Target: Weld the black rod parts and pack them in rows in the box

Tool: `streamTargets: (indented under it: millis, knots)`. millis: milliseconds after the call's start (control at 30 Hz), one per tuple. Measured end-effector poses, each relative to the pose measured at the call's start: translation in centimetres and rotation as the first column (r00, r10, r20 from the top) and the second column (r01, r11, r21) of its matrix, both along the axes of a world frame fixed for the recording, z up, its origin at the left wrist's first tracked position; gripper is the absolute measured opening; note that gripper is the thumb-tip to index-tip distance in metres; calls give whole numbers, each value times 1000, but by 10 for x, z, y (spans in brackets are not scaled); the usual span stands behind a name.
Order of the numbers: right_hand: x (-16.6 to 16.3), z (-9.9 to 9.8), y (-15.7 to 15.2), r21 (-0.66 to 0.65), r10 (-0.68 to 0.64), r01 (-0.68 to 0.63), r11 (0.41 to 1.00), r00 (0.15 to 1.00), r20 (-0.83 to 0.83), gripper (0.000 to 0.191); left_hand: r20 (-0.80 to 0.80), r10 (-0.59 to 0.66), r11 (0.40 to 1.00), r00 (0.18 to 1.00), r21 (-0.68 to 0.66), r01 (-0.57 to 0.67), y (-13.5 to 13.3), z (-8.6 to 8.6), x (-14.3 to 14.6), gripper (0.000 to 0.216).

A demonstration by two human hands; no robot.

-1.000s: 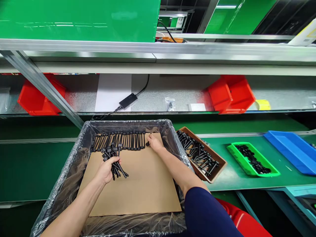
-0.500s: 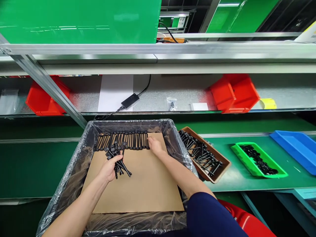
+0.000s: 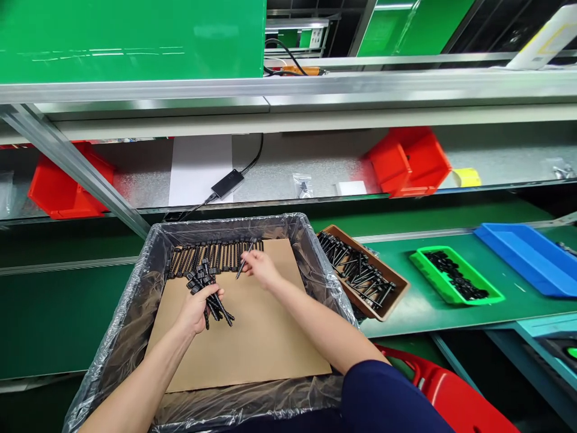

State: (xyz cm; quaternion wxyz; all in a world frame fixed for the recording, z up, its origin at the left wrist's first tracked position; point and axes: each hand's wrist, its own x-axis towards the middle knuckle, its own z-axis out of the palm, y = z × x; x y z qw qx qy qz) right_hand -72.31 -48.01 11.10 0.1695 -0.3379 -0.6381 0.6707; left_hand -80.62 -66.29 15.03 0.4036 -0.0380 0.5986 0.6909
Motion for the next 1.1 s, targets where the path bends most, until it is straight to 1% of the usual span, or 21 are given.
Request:
streamTargets:
  millis: [33, 67, 133, 167, 233, 367, 433, 533, 600, 667, 700, 733, 767, 800, 833, 867, 900, 967, 1000, 1033, 1100]
  knots:
    - [0, -4, 24, 154, -55, 30, 988, 985, 164, 30, 15, 19, 1000, 1000, 11, -20, 0, 2, -1, 34]
    - [0, -9, 46, 338, -144, 19, 941, 927, 347, 26, 15, 27, 999, 1000, 30, -27, 1, 3, -1, 37]
    - [1, -20, 82, 449, -235, 6, 893, 859, 455, 17, -17, 20, 998, 1000, 58, -19, 0, 2, -3, 40]
    - [1, -27, 95, 482, -259, -14, 876, 829, 496, 15, -40, 14, 998, 999, 58, -12, 0, 0, -3, 41]
    - [-1, -41, 108, 499, -261, -64, 864, 791, 553, 13, -88, 12, 999, 996, 40, -9, -1, -4, -5, 42]
    - [-12, -65, 108, 498, -217, -182, 848, 738, 639, 11, -123, 24, 1000, 992, 17, -23, -2, -8, -7, 41]
    - [-16, -70, 106, 503, -203, -217, 836, 730, 653, 13, -119, 29, 999, 992, 32, -26, -2, -5, -7, 40]
    - [-17, -67, 105, 520, -195, -239, 820, 737, 647, 18, -91, 32, 999, 995, 34, -29, 0, 0, -6, 42]
    - [-12, -59, 102, 532, -191, -237, 813, 755, 627, 20, -49, 33, 999, 998, 30, -31, 1, 2, -5, 45]
    - [-7, -46, 90, 548, -179, -235, 803, 782, 597, 22, -9, 35, 998, 999, 46, -34, 1, 3, -4, 46]
    - [-4, -39, 79, 543, -150, -235, 806, 807, 572, 23, 6, 35, 998, 999, 58, -35, 1, 3, -3, 45]
    - [-1, -31, 64, 507, -82, -239, 828, 843, 531, 25, 19, 34, 997, 999, 68, -35, 1, 2, -3, 45]
    - [2, -23, 46, 452, 8, -256, 855, 877, 481, 26, 30, 30, 997, 999, 76, -32, 1, 2, -2, 44]
    - [4, -15, 25, 332, 151, -280, 900, 918, 367, 30, 38, 20, 996, 999, 84, -23, 0, 1, -1, 43]
    - [6, -8, 2, 180, 299, -342, 922, 927, 226, 32, 41, 3, 995, 999, 95, -7, 0, 0, 1, 43]
    - [7, -1, -20, 72, 389, -398, 915, 915, 106, 34, 37, -22, 994, 999, 110, 18, -1, -1, 2, 42]
    - [7, 5, -40, 18, 415, -416, 909, 909, 24, 34, 28, -49, 991, 998, 127, 45, -1, -1, 4, 41]
    - [7, 13, -67, -37, 370, -374, 927, 925, -85, 37, 13, -83, 985, 996, 150, 80, -1, -3, 8, 38]
    - [7, 16, -72, -48, 325, -333, 942, 938, -119, 40, 13, -76, 986, 997, 151, 74, -1, -4, 9, 37]
    - [7, 18, -71, -54, 276, -286, 957, 950, -144, 41, 20, -56, 988, 998, 142, 53, 0, -4, 9, 38]
    - [10, 21, -49, -29, 167, -174, 984, 973, -161, 41, 35, -3, 994, 999, 111, -1, 0, -4, 8, 39]
